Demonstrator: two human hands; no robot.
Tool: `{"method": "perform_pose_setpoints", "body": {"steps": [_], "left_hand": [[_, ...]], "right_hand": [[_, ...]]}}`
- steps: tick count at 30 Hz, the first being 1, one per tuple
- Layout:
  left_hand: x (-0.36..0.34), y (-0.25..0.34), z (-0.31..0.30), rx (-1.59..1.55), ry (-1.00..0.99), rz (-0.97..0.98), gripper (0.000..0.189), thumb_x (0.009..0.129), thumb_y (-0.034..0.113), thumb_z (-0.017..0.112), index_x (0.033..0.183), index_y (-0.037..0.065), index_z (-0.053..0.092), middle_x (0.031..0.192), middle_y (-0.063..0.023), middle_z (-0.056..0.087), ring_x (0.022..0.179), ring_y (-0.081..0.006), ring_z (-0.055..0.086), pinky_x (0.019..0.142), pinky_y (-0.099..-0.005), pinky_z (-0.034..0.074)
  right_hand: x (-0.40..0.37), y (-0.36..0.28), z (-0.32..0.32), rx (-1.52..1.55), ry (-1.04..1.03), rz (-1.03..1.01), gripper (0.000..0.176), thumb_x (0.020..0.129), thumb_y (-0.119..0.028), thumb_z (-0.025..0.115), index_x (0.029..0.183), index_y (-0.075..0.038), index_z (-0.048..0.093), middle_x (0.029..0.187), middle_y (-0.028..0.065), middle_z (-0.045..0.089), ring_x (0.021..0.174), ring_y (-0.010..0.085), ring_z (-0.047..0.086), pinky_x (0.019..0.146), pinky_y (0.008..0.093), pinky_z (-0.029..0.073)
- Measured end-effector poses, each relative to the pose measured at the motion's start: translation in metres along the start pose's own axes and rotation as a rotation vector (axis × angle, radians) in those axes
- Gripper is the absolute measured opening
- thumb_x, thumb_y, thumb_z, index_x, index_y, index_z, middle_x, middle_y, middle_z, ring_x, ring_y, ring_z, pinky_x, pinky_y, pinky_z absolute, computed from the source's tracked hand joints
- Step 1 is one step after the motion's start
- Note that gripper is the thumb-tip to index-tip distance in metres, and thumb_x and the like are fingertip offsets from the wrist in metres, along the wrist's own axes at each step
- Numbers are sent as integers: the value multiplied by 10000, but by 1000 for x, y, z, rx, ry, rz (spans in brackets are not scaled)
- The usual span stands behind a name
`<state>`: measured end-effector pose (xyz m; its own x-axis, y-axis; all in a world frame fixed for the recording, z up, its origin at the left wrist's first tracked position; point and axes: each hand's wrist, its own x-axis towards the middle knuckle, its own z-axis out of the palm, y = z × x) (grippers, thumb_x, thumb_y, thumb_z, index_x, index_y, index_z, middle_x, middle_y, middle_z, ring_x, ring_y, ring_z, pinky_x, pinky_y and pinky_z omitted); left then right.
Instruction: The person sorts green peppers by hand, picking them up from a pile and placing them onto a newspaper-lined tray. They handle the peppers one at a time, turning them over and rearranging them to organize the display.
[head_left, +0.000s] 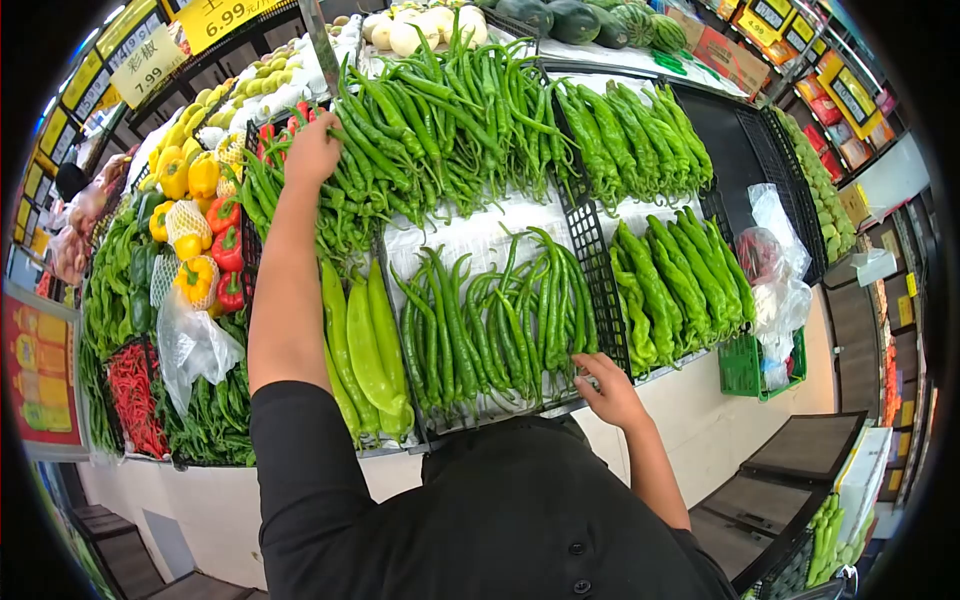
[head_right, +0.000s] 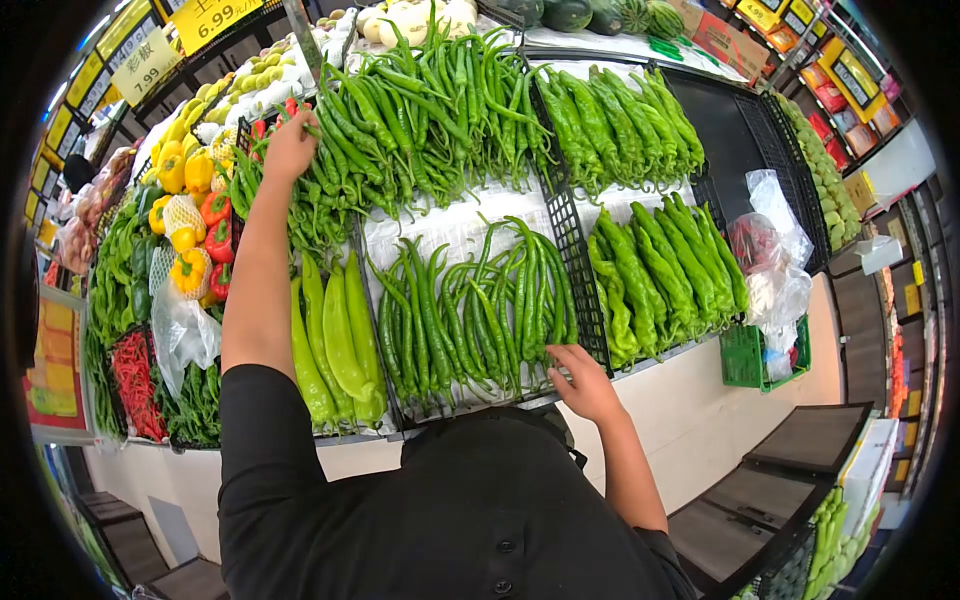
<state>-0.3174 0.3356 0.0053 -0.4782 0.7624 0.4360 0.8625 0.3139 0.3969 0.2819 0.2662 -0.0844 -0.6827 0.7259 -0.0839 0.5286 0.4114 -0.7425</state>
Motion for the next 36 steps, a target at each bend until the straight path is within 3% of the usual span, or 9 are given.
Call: {"method": "perform_pose_setpoints", "body": {"steps": [3,7,11,12,26,29,33,34,36], "left_hand": [[-8,17,-33,-162,158,3,151,918,177,661,1063,135,651,961,-180,675,904,-359,659,766,-458,500],[-8,29,-59,-190,262,224,154,956,190,645,1094,126,667,911,-165,659,822,-353,636,764,-433,500],[-13,23,-42,19,-43,509,322,849,22,648,1144,151,660,1011,-140,574,989,-344,597,853,-424,494],[-15,25,-39,114,-197,460,421,806,-21,632,1179,173,655,1063,-122,528,1054,-336,571,870,-422,499],[-21,22,-6,425,-29,641,411,838,27,564,1181,238,643,1123,-97,527,1079,-291,550,903,-407,492],[-26,18,-23,410,62,603,425,841,36,559,1207,241,629,1182,-102,534,1102,-292,554,910,-403,489],[-37,46,-68,148,264,544,217,894,144,627,1107,144,667,1144,-138,575,1082,-297,561,907,-387,469],[-44,78,-88,-237,228,238,231,898,270,686,1031,80,689,1085,-163,585,1027,-312,557,871,-390,458],[-51,96,-109,-302,209,142,302,886,324,706,1041,64,700,1049,-170,579,992,-320,550,847,-397,455]], "right_hand": [[4,4,2,-26,-2,-36,369,932,-97,639,1290,-25,587,1130,170,625,1021,350,633,866,410,515],[12,-5,4,-56,-10,-79,369,921,-90,646,1279,-20,589,1098,177,632,1003,376,625,856,427,513],[17,-7,10,-94,-14,-140,374,912,-97,657,1272,-15,602,1100,195,633,990,401,618,852,446,513],[18,-7,12,-94,-5,-160,367,912,-100,659,1264,-13,610,1108,198,634,998,403,620,852,449,516],[8,-6,25,-75,17,-85,362,912,-103,660,1264,-31,621,1130,194,639,1025,404,626,878,448,519],[8,-8,24,-84,0,-82,356,913,-106,661,1259,-34,626,1129,188,641,1022,404,628,881,443,520],[12,-9,23,-68,-38,-87,364,917,-108,658,1270,-30,623,1124,175,646,1022,385,636,891,429,522],[14,-8,24,-46,-39,-102,368,920,-109,659,1276,-24,618,1114,169,652,1015,365,646,889,420,524],[21,-11,22,73,-48,-114,375,935,-118,659,1292,-15,609,1106,151,664,1009,312,660,892,399,525]]}}
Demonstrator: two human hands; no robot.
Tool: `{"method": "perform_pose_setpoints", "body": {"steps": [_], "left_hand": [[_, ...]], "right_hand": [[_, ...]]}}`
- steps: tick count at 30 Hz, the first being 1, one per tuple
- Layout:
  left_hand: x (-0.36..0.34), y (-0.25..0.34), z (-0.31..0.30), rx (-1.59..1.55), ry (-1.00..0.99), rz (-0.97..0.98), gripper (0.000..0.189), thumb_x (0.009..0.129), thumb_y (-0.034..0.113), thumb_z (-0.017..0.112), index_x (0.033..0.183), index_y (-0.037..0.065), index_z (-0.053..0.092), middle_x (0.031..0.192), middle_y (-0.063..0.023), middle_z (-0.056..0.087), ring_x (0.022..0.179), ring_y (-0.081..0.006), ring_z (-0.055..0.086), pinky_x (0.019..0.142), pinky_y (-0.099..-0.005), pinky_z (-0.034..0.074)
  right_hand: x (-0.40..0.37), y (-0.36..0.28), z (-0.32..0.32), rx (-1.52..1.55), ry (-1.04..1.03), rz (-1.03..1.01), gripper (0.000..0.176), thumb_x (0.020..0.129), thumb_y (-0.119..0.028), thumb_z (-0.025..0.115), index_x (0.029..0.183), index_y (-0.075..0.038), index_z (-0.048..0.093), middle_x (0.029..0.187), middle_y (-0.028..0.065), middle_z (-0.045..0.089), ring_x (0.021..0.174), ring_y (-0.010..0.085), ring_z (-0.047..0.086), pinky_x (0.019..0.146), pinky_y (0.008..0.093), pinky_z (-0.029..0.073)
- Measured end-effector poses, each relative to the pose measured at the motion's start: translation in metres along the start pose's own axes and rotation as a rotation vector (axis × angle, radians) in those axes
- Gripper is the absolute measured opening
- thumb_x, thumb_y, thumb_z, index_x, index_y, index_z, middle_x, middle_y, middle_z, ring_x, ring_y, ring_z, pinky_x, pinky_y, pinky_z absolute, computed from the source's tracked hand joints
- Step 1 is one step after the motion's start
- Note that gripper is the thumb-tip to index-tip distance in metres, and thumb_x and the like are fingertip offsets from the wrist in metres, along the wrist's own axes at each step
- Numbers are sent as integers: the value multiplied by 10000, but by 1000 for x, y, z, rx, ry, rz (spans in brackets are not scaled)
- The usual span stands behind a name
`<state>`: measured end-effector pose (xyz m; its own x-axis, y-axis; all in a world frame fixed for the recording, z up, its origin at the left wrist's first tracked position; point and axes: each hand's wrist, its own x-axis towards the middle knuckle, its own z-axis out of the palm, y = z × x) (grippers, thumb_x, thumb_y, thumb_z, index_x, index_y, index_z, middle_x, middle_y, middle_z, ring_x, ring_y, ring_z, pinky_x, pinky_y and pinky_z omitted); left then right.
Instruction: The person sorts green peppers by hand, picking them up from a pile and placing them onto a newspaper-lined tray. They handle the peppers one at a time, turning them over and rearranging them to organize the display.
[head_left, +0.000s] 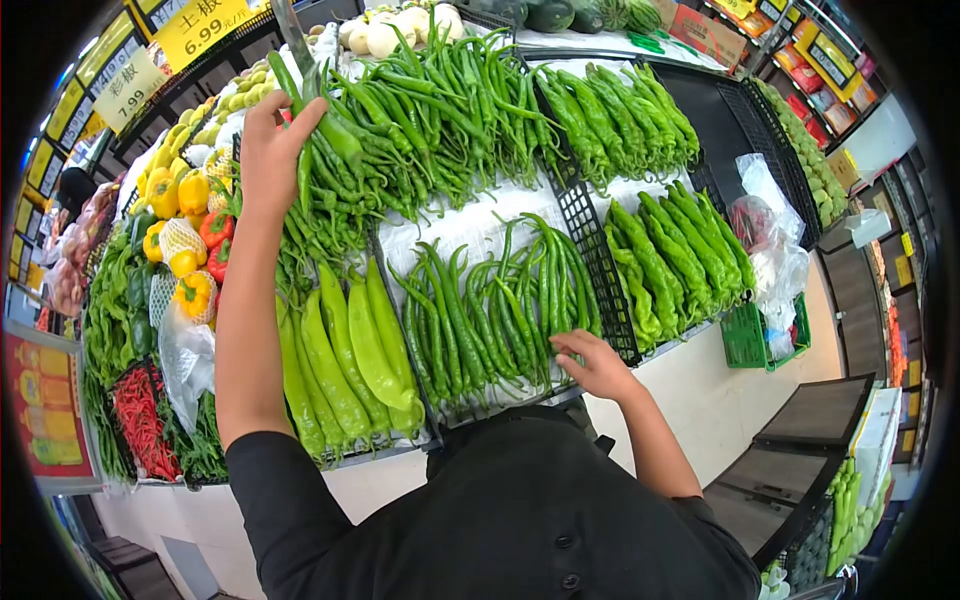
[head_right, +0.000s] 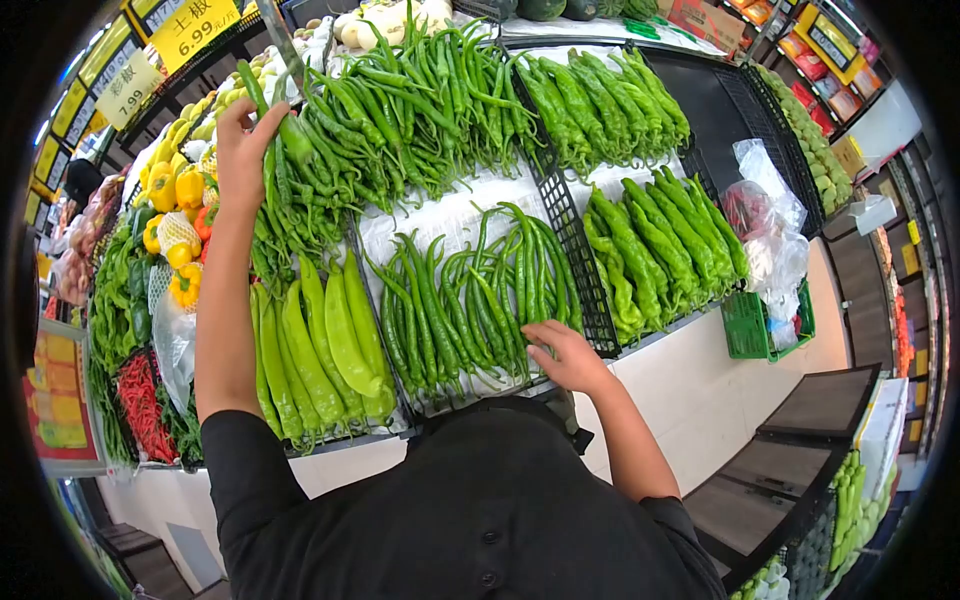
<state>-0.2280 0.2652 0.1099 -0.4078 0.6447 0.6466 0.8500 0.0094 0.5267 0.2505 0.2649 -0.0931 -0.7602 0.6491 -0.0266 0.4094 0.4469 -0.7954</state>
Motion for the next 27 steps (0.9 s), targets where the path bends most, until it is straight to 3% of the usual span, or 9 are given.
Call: {"method": "perform_pose_setpoints", "body": {"steps": [2,3,5,7,11,19,23,24,27], "left_hand": [[-5,14,-8,9,-55,-16,271,832,242,750,1073,119,732,1058,-129,553,947,-305,542,805,-409,455],[-12,21,-6,114,7,306,264,811,203,753,1066,137,734,1071,-113,543,947,-300,542,799,-409,456],[-31,41,6,296,132,951,288,768,125,759,1052,174,738,1097,-80,523,946,-290,542,789,-407,457],[-47,74,27,225,47,1106,461,677,66,736,1102,244,710,1120,-44,503,949,-265,547,751,-389,460],[-78,122,83,117,-93,1253,427,725,157,675,1144,228,628,1094,-12,540,938,-218,549,704,-355,442],[-117,164,158,16,-234,1091,431,744,102,670,1167,184,671,1167,-70,559,975,-271,569,786,-391,482],[-138,152,181,7,-167,776,427,792,65,651,1194,204,685,1148,-120,566,982,-317,565,820,-406,485],[-148,148,183,-38,-124,642,526,750,-25,680,1223,206,681,1057,-131,547,961,-332,541,833,-408,482],[-197,122,190,-89,-131,291,548,715,-71,674,1194,196,664,1036,-135,499,952,-331,519,810,-432,459]], "right_hand": [[15,-7,-2,201,-3,17,382,956,-133,657,1313,-9,600,1110,129,677,1009,245,668,899,377,524],[23,-14,-3,392,4,43,386,1005,-165,628,1345,10,578,1139,108,682,1017,168,648,902,338,519],[41,-45,-13,771,19,59,450,1049,-198,579,1423,34,488,1180,119,671,1020,157,624,902,298,507],[56,-73,-34,876,3,-34,463,1059,-193,553,1457,20,449,1197,132,663,998,167,619,894,325,521],[71,-110,-77,871,43,-83,533,1040,-258,587,1470,16,430,1160,118,666,1025,159,630,868,333,551],[65,-58,-98,845,114,-71,591,964,-38,650,1480,66,381,1080,89,664,927,135,637,791,287,538],[59,2,-81,624,231,183,566,945,28,630,1454,94,391,934,65,631,828,119,629,764,271,532],[54,12,-78,527,204,250,584,941,45,624,1476,62,392,1088,140,642,930,181,666,803,304,553],[41,40,-55,52,233,295,632,930,5,665,1498,8,388,1100,174,642,987,203,680,817,317,552]]}}
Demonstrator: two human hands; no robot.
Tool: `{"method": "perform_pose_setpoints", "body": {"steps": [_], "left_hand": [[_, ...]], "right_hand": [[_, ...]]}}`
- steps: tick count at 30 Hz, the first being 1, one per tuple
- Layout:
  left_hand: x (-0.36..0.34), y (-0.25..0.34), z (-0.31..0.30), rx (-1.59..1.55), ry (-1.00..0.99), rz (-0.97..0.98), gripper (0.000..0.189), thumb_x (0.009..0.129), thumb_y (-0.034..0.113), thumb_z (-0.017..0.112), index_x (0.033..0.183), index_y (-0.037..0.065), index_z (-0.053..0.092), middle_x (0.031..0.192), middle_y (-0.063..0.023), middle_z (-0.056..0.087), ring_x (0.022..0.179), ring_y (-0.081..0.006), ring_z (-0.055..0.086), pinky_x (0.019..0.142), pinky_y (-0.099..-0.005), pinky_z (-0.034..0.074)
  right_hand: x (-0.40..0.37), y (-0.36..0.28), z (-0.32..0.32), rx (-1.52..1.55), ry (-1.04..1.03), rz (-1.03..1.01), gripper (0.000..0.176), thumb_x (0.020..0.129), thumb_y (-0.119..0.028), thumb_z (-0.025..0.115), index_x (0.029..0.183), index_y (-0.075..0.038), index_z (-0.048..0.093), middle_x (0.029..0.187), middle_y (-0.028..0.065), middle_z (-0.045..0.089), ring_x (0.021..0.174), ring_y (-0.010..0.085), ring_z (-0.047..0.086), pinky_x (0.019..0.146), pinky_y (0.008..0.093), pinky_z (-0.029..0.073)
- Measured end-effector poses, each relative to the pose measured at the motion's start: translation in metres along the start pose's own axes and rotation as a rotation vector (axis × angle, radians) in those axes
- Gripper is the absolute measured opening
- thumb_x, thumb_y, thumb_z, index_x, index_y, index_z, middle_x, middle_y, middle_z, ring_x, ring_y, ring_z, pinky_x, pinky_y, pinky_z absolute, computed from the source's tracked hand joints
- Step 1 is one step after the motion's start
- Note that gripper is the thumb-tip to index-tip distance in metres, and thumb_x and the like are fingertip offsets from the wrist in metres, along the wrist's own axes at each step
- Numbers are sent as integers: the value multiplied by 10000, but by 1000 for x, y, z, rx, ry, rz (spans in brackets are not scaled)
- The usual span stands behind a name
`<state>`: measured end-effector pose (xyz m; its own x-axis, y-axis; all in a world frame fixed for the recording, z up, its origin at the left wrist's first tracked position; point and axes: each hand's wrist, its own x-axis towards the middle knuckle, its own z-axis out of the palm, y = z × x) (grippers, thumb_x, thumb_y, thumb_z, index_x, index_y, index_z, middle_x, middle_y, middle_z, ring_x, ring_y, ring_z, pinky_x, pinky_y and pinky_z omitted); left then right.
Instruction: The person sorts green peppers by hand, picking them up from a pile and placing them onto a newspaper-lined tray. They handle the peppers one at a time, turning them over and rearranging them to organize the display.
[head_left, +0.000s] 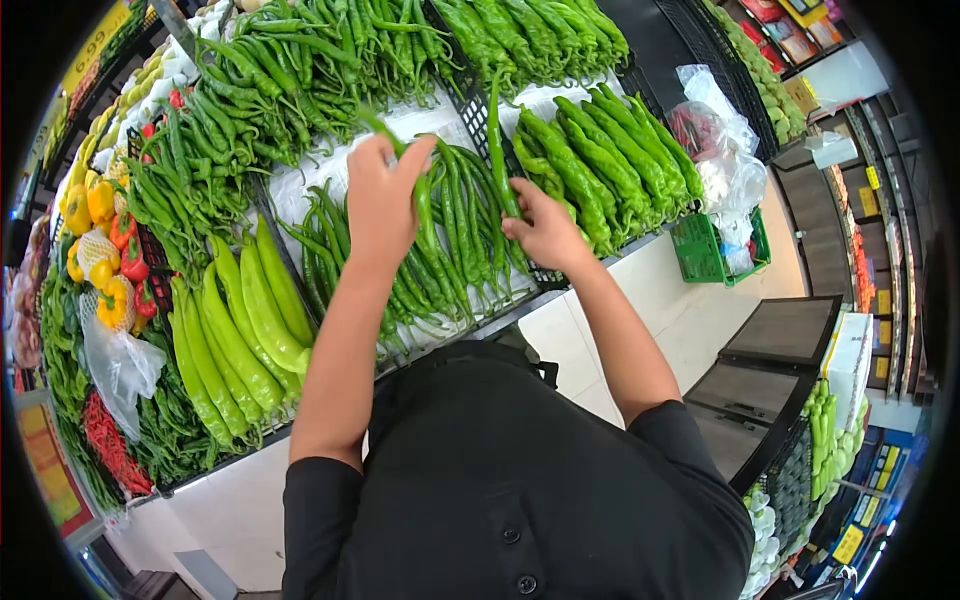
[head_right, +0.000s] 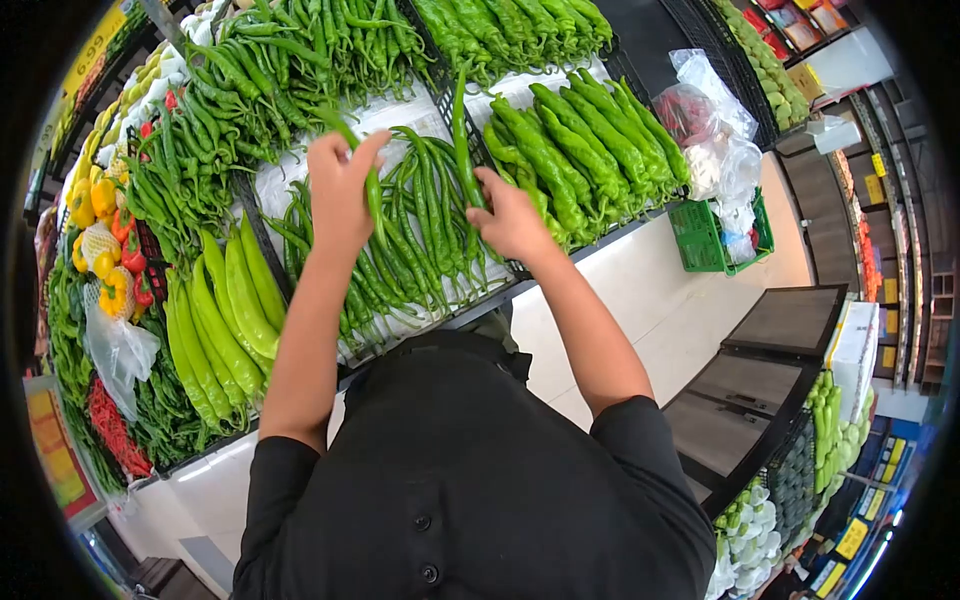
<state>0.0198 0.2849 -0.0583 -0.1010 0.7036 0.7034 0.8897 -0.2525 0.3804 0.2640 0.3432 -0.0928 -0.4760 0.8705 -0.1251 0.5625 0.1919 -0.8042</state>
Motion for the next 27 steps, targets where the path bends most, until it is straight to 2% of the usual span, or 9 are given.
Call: {"method": "perform_pose_setpoints", "body": {"steps": [1,5,8,12,15,17,20,23,27], "left_hand": [[-22,-4,4,17,-70,-47,585,698,-110,666,1197,195,663,1024,-137,475,945,-335,508,806,-431,453],[-77,0,-8,49,-321,-218,635,672,-176,654,1201,175,659,1026,-138,440,945,-346,494,797,-429,444],[-103,-4,-9,30,-353,-267,621,672,-173,653,1199,154,659,1028,-134,448,939,-346,490,798,-429,444],[-120,-14,0,-22,-335,-257,566,704,-153,663,1190,138,658,995,-120,471,912,-334,497,793,-427,445],[-122,-17,1,-140,-334,-326,469,771,-92,701,1183,130,659,975,-120,476,888,-330,511,775,-438,448],[-120,-17,0,-94,-307,-284,395,813,-28,726,1173,122,660,969,-125,478,875,-328,517,759,-445,449],[-118,-15,-3,-63,-304,-253,316,861,45,741,1159,113,661,961,-128,480,856,-327,522,736,-452,451],[-115,-13,-5,-58,-304,-248,293,872,59,743,1150,103,660,959,-129,483,856,-328,524,728,-452,451],[-119,-16,-1,-107,-295,-296,276,875,52,738,1137,83,657,964,-132,490,859,-333,529,724,-447,450]], "right_hand": [[-6,-7,2,-107,17,-4,650,899,-15,694,1482,-19,408,1144,251,651,1057,314,690,868,386,546],[-10,0,17,-275,10,-97,587,858,-24,688,1399,4,462,1208,329,624,1132,500,588,966,491,482],[-2,10,21,-349,-26,-52,589,861,-48,683,1398,21,452,1188,324,633,1125,492,595,956,501,485],[8,23,27,-505,-36,-27,529,824,-17,666,1314,38,475,1101,299,639,1004,480,641,864,538,523],[6,29,37,-584,0,-65,508,819,-30,674,1285,30,481,1043,280,646,931,475,663,794,547,546],[5,30,42,-611,23,-51,484,823,-53,686,1257,24,487,1028,271,649,908,471,671,770,549,554],[1,12,38,-594,-21,55,481,844,-101,692,1268,-1,489,1091,274,642,959,480,644,817,556,526],[2,20,40,-608,25,-21,391,833,-109,717,1137,7,500,1010,263,652,904,477,670,777,555,555],[6,32,41,-594,39,-65,383,793,-36,695,1125,10,509,1005,267,653,908,484,665,786,557,550]]}}
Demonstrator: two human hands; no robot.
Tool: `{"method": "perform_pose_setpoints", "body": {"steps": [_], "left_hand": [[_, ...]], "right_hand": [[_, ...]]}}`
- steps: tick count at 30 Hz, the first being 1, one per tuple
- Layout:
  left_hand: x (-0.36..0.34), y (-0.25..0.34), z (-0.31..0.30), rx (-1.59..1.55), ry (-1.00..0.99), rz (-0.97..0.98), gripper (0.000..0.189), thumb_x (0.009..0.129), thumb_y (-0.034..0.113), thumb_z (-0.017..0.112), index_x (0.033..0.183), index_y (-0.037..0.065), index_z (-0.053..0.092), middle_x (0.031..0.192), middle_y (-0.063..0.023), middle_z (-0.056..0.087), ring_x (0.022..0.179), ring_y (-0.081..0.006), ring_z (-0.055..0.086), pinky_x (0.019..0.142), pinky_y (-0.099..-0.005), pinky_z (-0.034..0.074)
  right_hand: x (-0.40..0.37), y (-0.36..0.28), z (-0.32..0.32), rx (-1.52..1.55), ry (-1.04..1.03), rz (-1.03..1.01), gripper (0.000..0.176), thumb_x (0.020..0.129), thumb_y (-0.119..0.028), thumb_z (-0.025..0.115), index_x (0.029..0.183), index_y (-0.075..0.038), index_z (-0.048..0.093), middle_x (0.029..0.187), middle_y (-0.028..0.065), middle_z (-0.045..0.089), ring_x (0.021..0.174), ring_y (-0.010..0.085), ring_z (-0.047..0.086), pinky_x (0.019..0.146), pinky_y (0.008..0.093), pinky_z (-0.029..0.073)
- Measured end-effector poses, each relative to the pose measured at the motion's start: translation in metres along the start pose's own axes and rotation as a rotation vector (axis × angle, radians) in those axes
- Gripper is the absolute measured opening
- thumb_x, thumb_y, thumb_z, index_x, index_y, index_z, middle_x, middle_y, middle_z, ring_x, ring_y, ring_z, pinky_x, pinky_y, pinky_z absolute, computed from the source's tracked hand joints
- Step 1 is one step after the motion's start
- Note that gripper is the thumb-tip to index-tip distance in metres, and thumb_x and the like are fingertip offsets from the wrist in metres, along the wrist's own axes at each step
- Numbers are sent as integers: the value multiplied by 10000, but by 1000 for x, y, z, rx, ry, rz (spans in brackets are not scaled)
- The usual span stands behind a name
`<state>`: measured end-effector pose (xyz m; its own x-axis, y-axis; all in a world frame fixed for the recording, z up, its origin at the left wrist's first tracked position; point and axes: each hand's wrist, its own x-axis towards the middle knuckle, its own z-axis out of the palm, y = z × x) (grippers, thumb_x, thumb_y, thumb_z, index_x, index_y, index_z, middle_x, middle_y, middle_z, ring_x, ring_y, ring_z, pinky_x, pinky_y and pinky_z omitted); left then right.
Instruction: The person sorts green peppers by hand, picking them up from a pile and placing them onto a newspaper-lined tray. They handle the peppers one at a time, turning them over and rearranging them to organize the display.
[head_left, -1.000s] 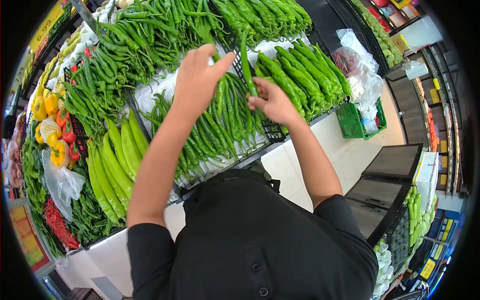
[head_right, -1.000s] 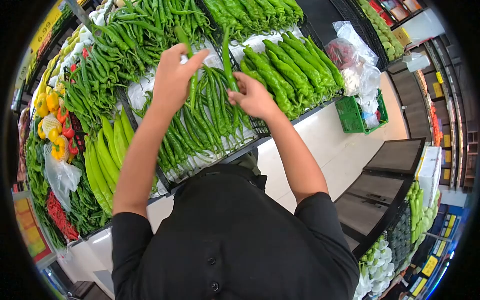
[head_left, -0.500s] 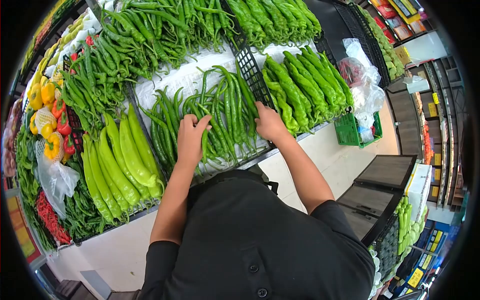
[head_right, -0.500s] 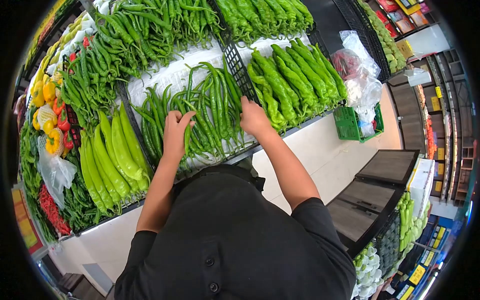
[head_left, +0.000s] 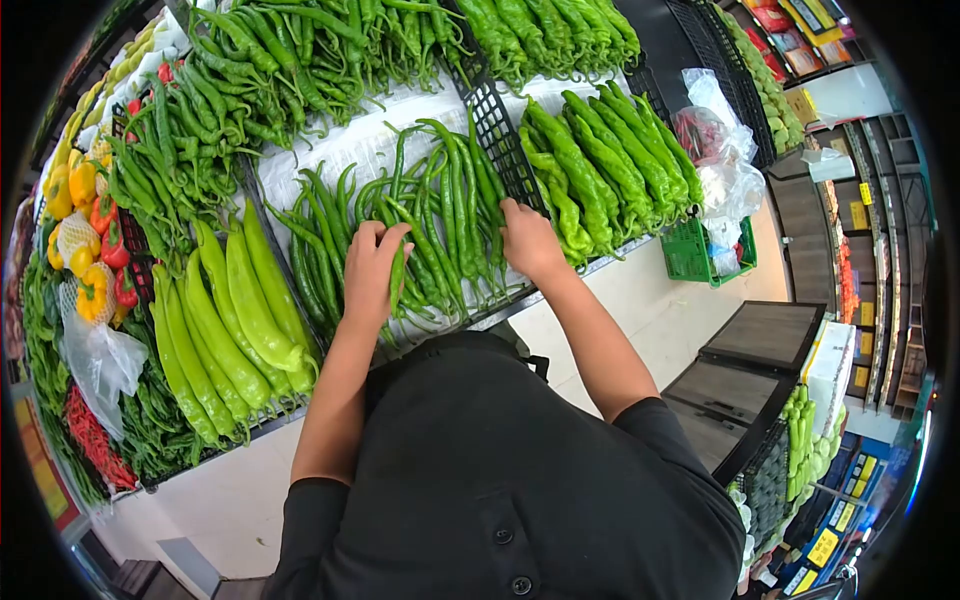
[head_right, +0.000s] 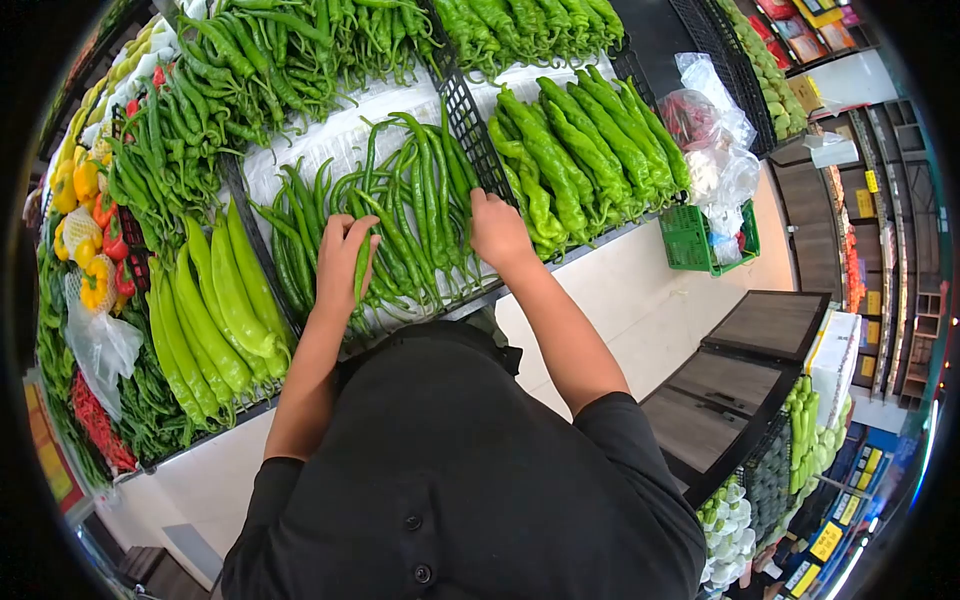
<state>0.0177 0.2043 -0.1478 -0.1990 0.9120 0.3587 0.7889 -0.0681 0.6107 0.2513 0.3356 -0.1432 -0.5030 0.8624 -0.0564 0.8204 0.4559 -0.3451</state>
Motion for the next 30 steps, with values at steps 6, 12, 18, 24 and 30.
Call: {"method": "perform_pose_setpoints", "body": {"steps": [6,12,18,24,30], "left_hand": [[0,0,3,-55,0,-44,242,889,55,723,1122,66,654,965,-144,495,840,-349,539,729,-451,450],[0,4,-1,-23,22,5,223,909,73,709,1123,58,650,976,-151,496,852,-359,550,738,-458,453],[-2,3,0,-11,12,-1,277,879,15,714,1142,56,636,988,-152,498,866,-368,555,754,-459,460],[2,18,-9,2,32,27,359,849,-7,721,1185,53,607,1026,-155,511,890,-374,566,767,-466,466],[11,37,-20,-66,36,76,318,882,44,713,1183,60,613,1026,-157,534,875,-386,566,755,-461,471]], "right_hand": [[5,7,-13,-13,-106,-32,455,806,28,601,1257,-9,548,1023,270,678,944,458,659,842,535,519],[12,14,-25,-21,-198,-5,417,804,35,577,1212,-21,636,954,265,696,941,428,674,834,493,528],[13,12,-29,-1,-221,-8,395,816,19,587,1204,-20,651,977,264,697,947,426,674,832,476,531],[8,9,-33,18,-234,1,429,833,-21,631,1258,-3,583,1008,267,692,962,433,671,842,493,528],[1,-10,-25,-161,-208,42,508,811,-44,680,1279,4,488,986,250,688,929,434,683,798,530,551]]}}
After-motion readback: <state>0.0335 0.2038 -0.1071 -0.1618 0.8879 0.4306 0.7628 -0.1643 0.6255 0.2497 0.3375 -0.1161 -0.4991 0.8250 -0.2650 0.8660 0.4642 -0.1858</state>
